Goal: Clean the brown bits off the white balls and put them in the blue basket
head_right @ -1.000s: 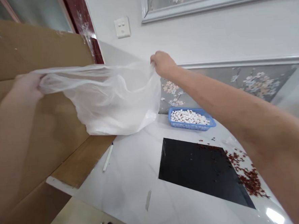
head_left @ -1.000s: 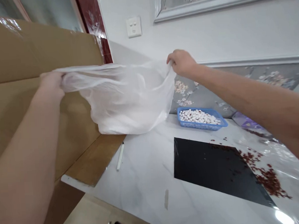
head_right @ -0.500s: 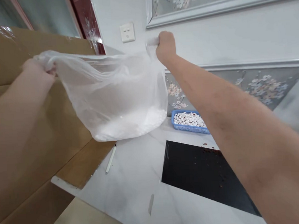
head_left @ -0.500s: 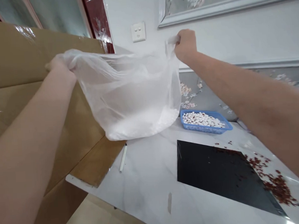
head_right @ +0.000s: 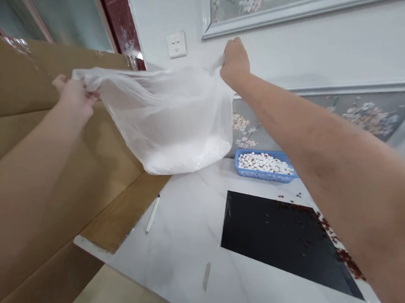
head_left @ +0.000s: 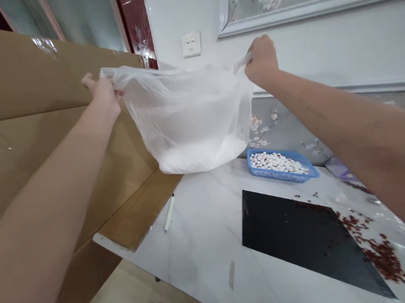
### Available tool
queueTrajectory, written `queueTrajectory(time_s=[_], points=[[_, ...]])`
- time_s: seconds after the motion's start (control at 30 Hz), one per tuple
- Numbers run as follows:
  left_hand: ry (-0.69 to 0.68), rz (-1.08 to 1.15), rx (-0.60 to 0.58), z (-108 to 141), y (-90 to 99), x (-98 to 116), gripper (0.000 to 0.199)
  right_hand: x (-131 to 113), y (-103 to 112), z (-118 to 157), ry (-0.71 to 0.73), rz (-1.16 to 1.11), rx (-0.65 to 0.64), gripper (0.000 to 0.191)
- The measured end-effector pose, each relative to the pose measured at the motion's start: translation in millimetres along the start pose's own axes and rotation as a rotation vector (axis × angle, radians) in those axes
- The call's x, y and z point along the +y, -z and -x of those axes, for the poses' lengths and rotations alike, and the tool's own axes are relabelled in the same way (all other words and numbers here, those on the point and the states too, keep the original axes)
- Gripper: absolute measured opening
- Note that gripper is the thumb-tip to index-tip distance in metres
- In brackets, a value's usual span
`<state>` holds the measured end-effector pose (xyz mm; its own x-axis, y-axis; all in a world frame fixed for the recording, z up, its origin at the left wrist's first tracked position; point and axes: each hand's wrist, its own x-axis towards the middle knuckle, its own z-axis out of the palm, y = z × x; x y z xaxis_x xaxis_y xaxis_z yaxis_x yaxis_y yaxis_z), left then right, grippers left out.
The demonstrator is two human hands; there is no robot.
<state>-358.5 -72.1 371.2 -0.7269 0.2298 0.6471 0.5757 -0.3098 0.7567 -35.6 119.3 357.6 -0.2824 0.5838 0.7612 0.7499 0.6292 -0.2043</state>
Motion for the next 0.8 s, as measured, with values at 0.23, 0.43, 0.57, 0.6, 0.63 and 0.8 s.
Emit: queueTrajectory(time_s=[0.23, 0.43, 0.57, 0.6, 0.63, 0.8], points=[[0.335, 0.041, -0.017, 39, -22.7, 4, 0.051, -1, -38, 2, 0.242, 0.062, -0.261, 0.04], [0.168, 0.151, -0.159, 36, -17.1, 29, 0.05, 4, -26, -4, 0.394, -0.077, -0.084, 0.062], [0.011, 0.132, -0.272, 76, 34.4, 16, 0.048, 25, -18, 37, 0.577, -0.057, -0.373, 0.072], [0.052, 0.104, -0.282, 92, 51.2, 6, 0.044, 32, -19, 52, 0.605, -0.037, -0.498, 0.073], [0.099, 0.092, -0.275, 109, 68.0, -5, 0.036, 38, -21, 66, 0.623, -0.014, -0.602, 0.071], [0.404, 0.103, 0.138, 211, 124.1, -70, 0.039, 42, -22, 102, 0.62, 0.013, -0.506, 0.058]])
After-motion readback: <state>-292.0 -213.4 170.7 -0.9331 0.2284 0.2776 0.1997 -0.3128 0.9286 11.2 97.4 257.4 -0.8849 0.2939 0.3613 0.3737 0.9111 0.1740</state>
